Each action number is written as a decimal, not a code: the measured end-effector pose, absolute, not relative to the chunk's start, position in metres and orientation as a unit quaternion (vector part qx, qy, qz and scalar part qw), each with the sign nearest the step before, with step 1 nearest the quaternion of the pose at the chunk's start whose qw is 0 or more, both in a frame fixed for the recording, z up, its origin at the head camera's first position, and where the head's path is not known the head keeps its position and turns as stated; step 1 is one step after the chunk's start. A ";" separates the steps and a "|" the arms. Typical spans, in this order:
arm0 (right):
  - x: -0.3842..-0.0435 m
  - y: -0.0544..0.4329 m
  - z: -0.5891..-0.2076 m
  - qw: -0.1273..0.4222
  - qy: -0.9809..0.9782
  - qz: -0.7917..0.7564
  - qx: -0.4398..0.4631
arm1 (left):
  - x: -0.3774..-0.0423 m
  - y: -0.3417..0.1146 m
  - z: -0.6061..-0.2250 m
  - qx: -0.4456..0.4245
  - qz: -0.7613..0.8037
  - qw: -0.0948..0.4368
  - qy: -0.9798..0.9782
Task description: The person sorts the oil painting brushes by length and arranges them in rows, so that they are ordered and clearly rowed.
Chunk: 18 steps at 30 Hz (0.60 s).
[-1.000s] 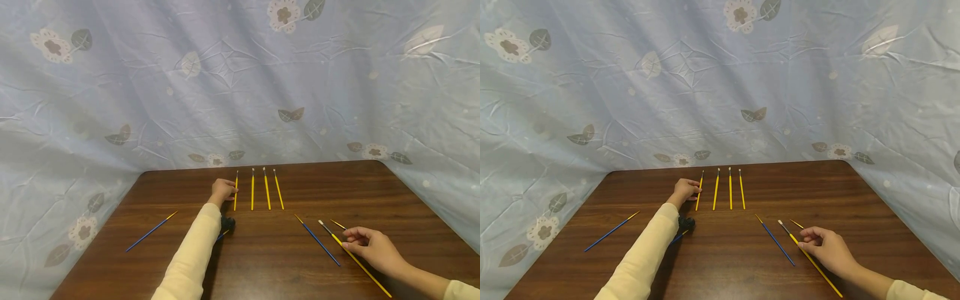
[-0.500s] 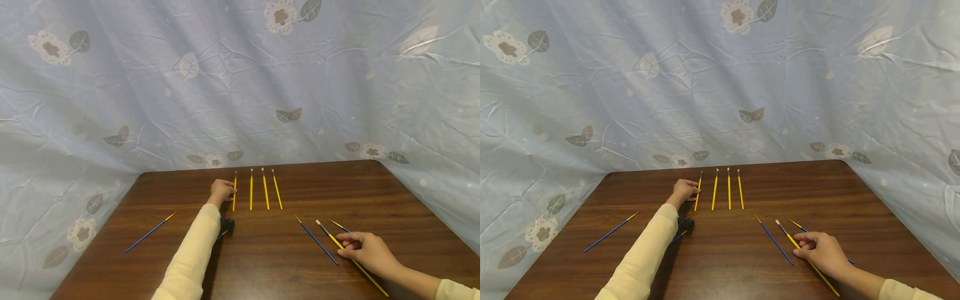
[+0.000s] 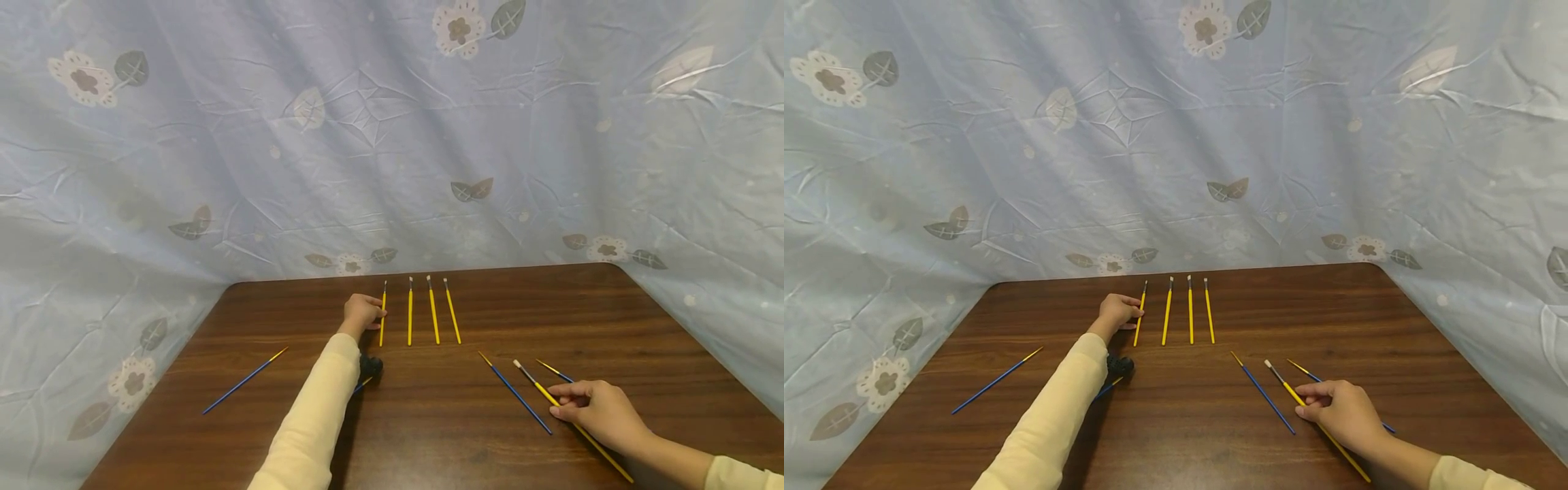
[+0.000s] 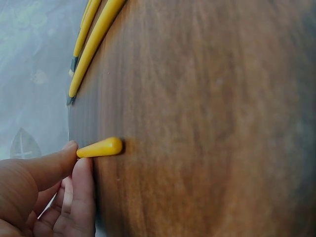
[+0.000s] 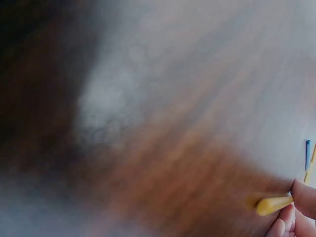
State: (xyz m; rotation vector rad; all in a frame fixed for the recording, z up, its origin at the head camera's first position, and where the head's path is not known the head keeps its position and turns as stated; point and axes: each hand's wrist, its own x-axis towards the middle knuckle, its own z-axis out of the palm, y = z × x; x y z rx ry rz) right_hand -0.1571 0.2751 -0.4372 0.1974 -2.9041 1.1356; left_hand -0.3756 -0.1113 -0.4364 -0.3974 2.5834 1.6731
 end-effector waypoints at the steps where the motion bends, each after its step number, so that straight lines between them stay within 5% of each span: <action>1: -0.157 0.275 -0.437 0.008 -0.929 0.364 0.062 | -0.376 -0.111 -0.437 -0.127 0.538 0.019 0.833; 18: -0.162 0.278 -0.431 0.008 -0.930 0.366 0.046 | -0.375 -0.112 -0.437 -0.123 0.542 0.018 0.831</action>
